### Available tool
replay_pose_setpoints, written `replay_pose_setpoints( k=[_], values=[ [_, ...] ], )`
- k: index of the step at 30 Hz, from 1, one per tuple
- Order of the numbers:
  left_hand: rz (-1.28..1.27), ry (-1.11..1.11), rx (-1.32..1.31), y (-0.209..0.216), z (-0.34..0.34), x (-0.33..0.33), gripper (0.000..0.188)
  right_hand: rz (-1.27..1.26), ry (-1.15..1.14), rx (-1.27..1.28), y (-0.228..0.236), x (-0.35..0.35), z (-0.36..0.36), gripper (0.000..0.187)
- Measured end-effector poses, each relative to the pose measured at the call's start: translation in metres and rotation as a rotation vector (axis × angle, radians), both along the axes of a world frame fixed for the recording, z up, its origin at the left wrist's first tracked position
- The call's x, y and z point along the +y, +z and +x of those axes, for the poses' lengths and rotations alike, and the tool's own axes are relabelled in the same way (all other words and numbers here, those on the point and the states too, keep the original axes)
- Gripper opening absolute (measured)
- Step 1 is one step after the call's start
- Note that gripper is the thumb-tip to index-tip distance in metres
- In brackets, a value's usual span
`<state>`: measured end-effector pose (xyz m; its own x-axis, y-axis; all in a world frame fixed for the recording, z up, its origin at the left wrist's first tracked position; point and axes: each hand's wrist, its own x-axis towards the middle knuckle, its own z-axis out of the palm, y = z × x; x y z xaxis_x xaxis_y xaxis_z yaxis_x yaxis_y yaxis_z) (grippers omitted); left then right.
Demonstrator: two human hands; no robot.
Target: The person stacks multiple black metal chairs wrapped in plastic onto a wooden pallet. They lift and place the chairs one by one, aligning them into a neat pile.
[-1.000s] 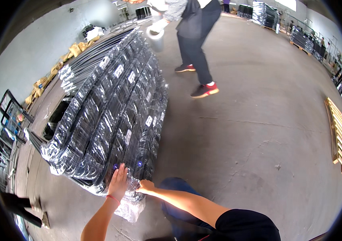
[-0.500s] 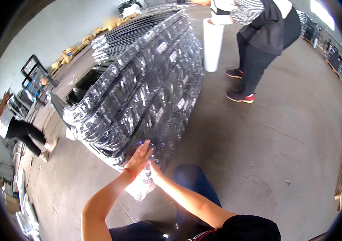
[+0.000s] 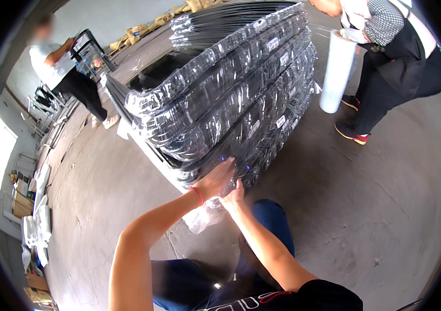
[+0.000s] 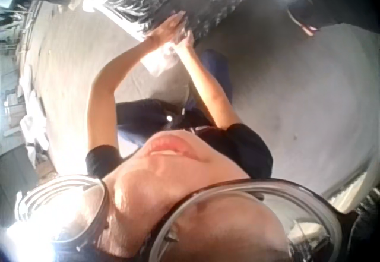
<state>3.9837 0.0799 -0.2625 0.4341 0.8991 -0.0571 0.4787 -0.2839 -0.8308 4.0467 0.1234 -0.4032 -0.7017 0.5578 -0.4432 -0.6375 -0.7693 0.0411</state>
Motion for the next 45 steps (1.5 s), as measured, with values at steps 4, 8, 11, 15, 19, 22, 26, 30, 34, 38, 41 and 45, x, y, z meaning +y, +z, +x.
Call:
replay_pose_setpoints(
  k=[4,8,11,15,19,22,26,30,34,38,41,45],
  values=[
    [-0.023,0.015,0.049,0.005,0.005,0.002,0.053,0.018,0.023,0.130,-0.013,0.006,0.000,0.051],
    [-0.091,0.069,0.177,0.022,0.016,0.001,0.056,0.156,0.000,0.147,-0.015,0.009,-0.005,0.068],
    [-0.109,0.088,0.159,0.022,0.016,0.000,0.055,0.084,0.047,0.207,-0.011,0.011,-0.002,0.064],
    [-0.082,0.065,0.096,0.020,0.015,-0.001,0.052,-0.058,0.172,0.173,0.006,0.019,0.004,0.057],
    [-0.084,0.064,0.056,0.016,0.014,0.001,0.051,-0.116,0.188,0.186,0.013,0.022,0.007,0.056],
    [-0.070,0.062,0.057,0.013,0.013,0.005,0.050,-0.109,0.177,0.213,0.010,0.025,0.007,0.053],
    [-0.092,0.071,0.063,0.012,0.012,0.003,0.051,-0.097,0.175,0.206,0.008,0.023,0.007,0.051],
    [-0.117,0.097,0.062,0.014,0.012,0.001,0.052,-0.089,0.174,0.198,0.020,0.020,0.008,0.050],
    [-0.117,0.112,0.063,0.018,0.014,0.000,0.051,-0.106,0.170,0.190,0.021,0.019,0.007,0.047],
    [-0.196,0.128,0.038,0.031,0.032,0.011,0.049,-0.095,0.151,0.124,0.011,0.032,0.011,0.039],
    [-0.091,0.068,-0.082,0.006,0.006,0.001,0.047,-0.125,0.151,-0.004,0.034,0.016,0.007,0.040],
    [-0.078,0.061,-0.026,0.004,0.008,0.004,0.048,-0.071,0.132,-0.028,0.046,0.015,0.016,0.062]
  ],
)
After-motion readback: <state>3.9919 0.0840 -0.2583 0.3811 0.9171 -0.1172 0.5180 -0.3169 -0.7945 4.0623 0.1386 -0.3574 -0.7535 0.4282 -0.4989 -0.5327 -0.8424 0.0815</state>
